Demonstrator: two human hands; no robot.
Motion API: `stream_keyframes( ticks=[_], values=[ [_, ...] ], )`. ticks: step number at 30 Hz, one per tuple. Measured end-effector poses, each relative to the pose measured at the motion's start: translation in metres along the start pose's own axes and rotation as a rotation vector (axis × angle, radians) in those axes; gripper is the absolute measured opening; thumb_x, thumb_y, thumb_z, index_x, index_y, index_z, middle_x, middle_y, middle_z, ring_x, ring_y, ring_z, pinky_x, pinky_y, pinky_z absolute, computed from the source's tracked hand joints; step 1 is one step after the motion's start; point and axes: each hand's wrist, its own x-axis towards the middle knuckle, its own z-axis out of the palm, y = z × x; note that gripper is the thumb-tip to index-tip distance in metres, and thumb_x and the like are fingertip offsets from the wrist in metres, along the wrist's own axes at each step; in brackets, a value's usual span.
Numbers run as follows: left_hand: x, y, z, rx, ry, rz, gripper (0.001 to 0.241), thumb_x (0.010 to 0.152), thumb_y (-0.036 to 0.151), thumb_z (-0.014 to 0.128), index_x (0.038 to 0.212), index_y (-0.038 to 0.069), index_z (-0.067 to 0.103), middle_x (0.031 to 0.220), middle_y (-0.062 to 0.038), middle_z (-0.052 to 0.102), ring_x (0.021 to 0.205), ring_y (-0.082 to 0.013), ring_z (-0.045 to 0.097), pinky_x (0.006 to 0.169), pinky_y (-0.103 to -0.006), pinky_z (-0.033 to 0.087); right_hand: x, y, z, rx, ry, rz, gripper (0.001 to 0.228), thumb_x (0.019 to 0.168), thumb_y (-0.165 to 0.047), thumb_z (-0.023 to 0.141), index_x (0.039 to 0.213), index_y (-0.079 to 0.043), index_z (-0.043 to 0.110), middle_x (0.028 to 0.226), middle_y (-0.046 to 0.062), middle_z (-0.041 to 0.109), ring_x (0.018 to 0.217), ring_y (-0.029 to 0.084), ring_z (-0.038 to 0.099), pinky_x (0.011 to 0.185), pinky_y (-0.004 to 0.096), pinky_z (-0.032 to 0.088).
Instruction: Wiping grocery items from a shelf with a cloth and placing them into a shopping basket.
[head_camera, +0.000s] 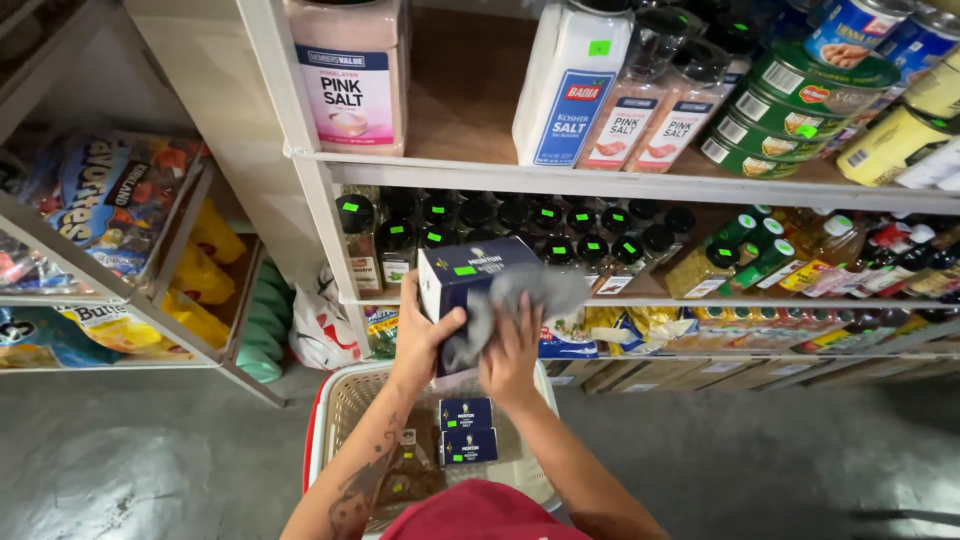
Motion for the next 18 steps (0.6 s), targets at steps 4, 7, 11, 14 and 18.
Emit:
stream_keyframes(
  ticks=[4, 7, 11, 14, 18],
  values=[
    [0.011, -0.006, -0.003, -0.02, 0.026, 0.049, 0.087, 0.065, 0.044, 0.091, 0.133, 0.012, 0.048, 0.107, -0.009, 0.054, 0.095, -0.0224, 0.047, 0.078, -0.0334, 0.04, -0.034, -0.022, -0.015, 0.095, -0.206, -0.01, 0.043, 0.097, -0.041, 0.044, 0.119, -0.013, 0.068, 0.156, 0.012, 0.048, 0.144, 0.059, 0.031, 0.113, 0.074, 0.022],
    [0.009, -0.004, 0.003, -0.063, 0.003, 0.053, 0.085, 0.065, 0.048, 0.09, 0.133, 0.014, 0.05, 0.105, -0.006, 0.055, 0.092, -0.0173, 0.047, 0.074, -0.0287, 0.04, 0.01, -0.012, -0.005, -0.011, -0.239, -0.006, 0.054, 0.087, -0.06, 0.059, 0.129, -0.027, 0.06, 0.16, 0.012, 0.042, 0.14, 0.067, 0.027, 0.109, 0.082, 0.02],
    [0.001, 0.019, 0.016, -0.225, -0.012, 0.041, 0.084, 0.064, 0.052, 0.09, 0.131, 0.016, 0.052, 0.101, -0.006, 0.058, 0.088, -0.0157, 0.051, 0.07, -0.0268, 0.046, 0.064, 0.042, -0.005, 0.072, -0.097, 0.171, 0.07, 0.103, -0.053, 0.038, 0.156, -0.008, 0.042, 0.163, 0.025, 0.031, 0.147, 0.058, 0.024, 0.117, 0.068, 0.023],
    [0.008, 0.022, 0.01, -0.265, -0.02, 0.069, 0.084, 0.063, 0.051, 0.092, 0.129, 0.017, 0.051, 0.097, -0.004, 0.061, 0.085, -0.0117, 0.053, 0.068, -0.0233, 0.048, 0.013, 0.022, -0.02, 1.006, -0.19, 1.117, 0.058, 0.105, -0.036, 0.045, 0.156, -0.012, 0.031, 0.101, 0.01, 0.067, 0.073, 0.02, 0.069, 0.061, 0.036, 0.063],
    [0.014, 0.026, 0.006, -0.31, 0.035, 0.072, 0.078, 0.068, 0.049, 0.089, 0.128, 0.017, 0.051, 0.094, -0.003, 0.061, 0.08, -0.0098, 0.055, 0.065, -0.0213, 0.051, -0.005, -0.02, -0.026, 0.415, -0.239, 0.643, 0.083, 0.104, -0.051, 0.038, 0.162, 0.001, 0.007, 0.164, 0.033, 0.01, 0.148, 0.053, 0.018, 0.118, 0.064, 0.023]
  ],
)
